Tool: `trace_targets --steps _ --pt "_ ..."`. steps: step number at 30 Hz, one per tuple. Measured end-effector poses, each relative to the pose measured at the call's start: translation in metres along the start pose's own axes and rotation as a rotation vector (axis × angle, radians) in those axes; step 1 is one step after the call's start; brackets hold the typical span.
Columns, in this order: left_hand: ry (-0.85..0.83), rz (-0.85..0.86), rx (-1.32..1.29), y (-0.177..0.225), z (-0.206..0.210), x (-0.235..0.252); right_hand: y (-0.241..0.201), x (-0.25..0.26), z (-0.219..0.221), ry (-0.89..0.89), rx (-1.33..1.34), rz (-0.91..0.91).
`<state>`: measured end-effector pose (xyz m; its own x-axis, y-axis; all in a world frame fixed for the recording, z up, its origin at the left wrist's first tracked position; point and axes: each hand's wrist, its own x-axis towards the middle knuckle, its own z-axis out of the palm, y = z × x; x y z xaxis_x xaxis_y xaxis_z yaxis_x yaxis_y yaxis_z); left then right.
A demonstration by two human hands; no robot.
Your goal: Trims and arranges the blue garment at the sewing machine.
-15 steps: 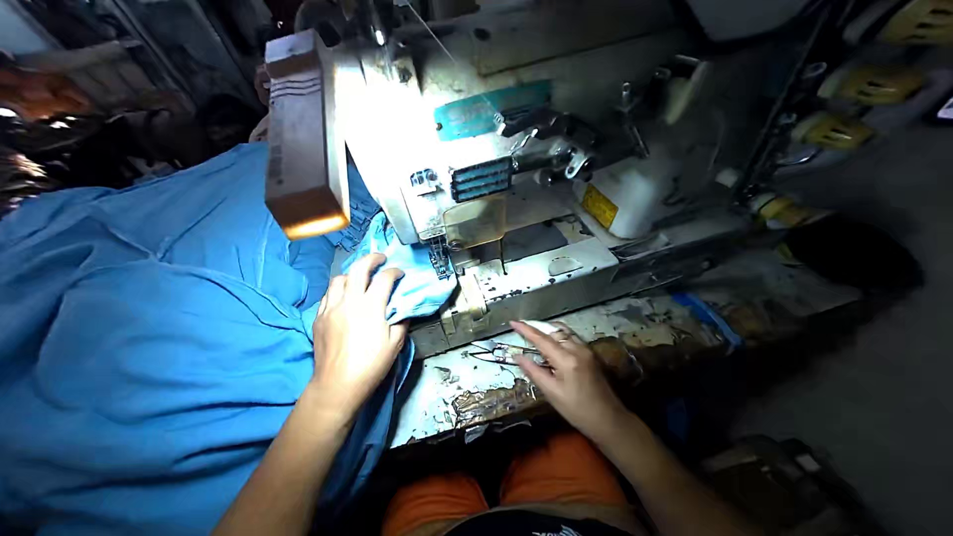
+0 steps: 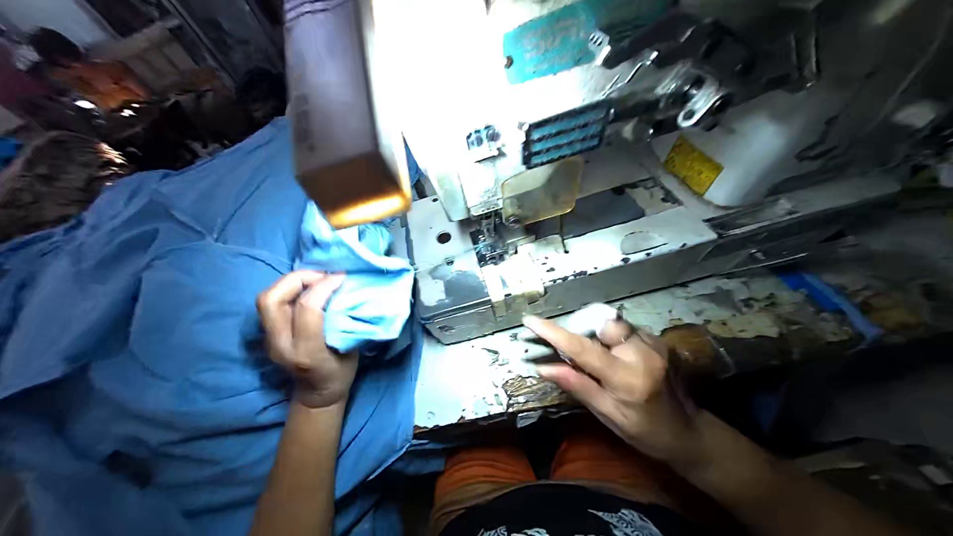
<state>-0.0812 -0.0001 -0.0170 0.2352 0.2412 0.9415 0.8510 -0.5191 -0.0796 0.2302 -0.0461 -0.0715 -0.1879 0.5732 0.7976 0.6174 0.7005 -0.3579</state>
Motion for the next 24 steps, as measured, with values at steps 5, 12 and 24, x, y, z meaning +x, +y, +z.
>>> trace_targets --steps 5,12,24 --pt "0.047 -0.030 -0.005 0.007 -0.002 -0.016 -0.021 0.087 0.052 -0.156 -0.311 -0.109" --pt "0.025 -0.060 -0.146 0.006 -0.007 -0.008 -0.027 0.054 0.027 -0.031 -0.279 -0.020" --pt "-0.659 -0.195 -0.107 0.084 -0.024 -0.010 -0.018 0.020 0.012 -0.214 0.110 0.382"
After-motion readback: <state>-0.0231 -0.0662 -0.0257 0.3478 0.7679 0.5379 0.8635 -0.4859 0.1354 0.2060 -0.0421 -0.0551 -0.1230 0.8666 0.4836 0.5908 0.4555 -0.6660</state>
